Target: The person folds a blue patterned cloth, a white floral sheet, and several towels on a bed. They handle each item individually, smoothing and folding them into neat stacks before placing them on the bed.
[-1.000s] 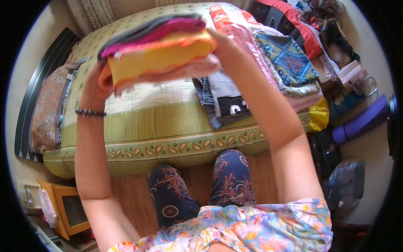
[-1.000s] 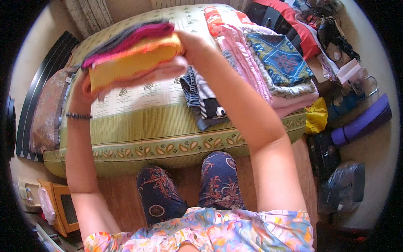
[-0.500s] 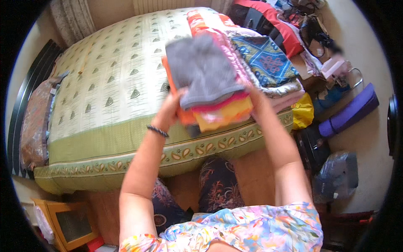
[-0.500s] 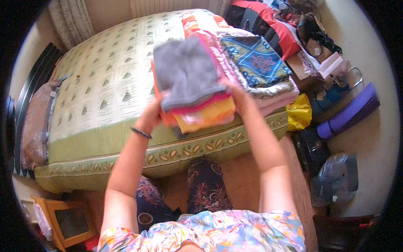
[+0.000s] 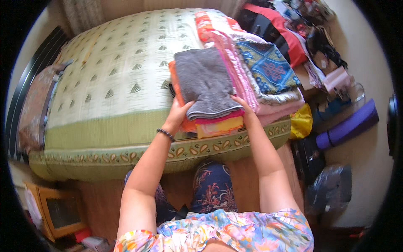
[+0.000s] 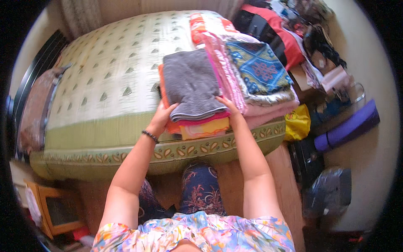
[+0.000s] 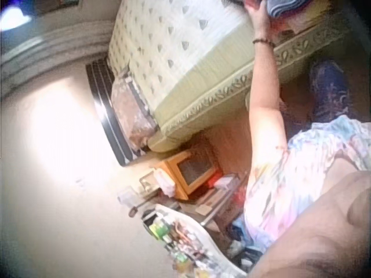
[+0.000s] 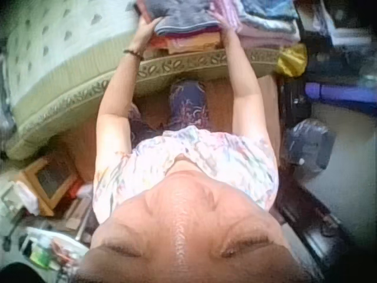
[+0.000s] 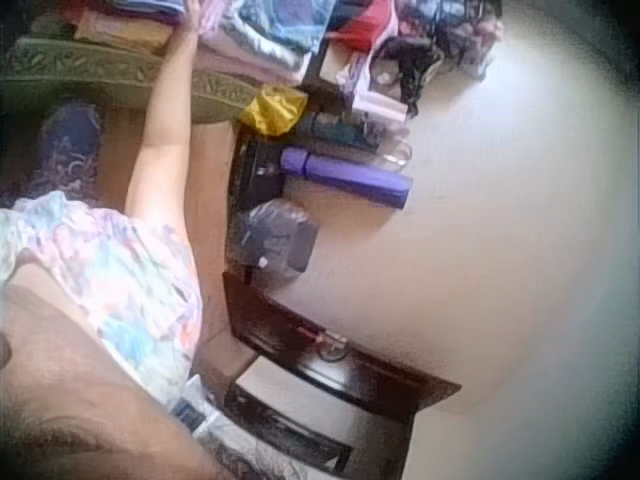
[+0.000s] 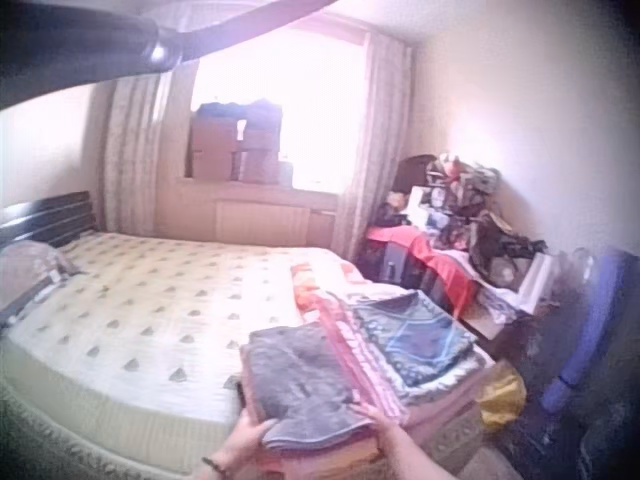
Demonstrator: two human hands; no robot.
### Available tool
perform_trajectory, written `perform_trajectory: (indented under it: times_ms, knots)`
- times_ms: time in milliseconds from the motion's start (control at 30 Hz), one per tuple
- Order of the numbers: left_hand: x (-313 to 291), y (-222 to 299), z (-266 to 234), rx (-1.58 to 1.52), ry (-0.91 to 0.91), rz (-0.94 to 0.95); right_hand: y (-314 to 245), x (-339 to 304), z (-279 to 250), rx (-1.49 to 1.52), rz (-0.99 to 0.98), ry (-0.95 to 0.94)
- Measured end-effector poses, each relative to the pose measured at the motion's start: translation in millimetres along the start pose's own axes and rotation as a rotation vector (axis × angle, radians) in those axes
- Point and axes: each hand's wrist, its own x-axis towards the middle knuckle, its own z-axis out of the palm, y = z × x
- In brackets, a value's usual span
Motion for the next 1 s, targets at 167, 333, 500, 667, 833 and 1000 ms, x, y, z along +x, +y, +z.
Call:
perform_trajectory:
  times_ms: [167,333,500,667,833,1000]
  knots:
    - [-11.7,-9.7,-1.0,0.326,0.200,0.057,62.0,43.1,-86.6,-0.087,-0.307,0.160]
    - [-137.1,2.6,-38.8,0.768,0.197,0.120,136.4,-39.8,-98.3,-0.634,-0.531,0.228]
    - [-283.8,68.1,-55.9,0.306,0.157,0.043,172.2,-104.4,-25.9,-0.721,-0.501,0.022]
    - [-420.1,236.0,43.1,0.000,-0.211,0.435,172.9,-137.7,56.6,-1.302,-0.671,-0.255]
    - [-470.9,289.0,86.6,0.081,-0.430,1.320,167.4,-157.5,79.8,-1.616,-0.640,-0.235]
    - [-492.7,293.0,77.1,-0.135,-0.367,1.387,172.7,-146.9,73.8,-1.641,-0.622,-0.238]
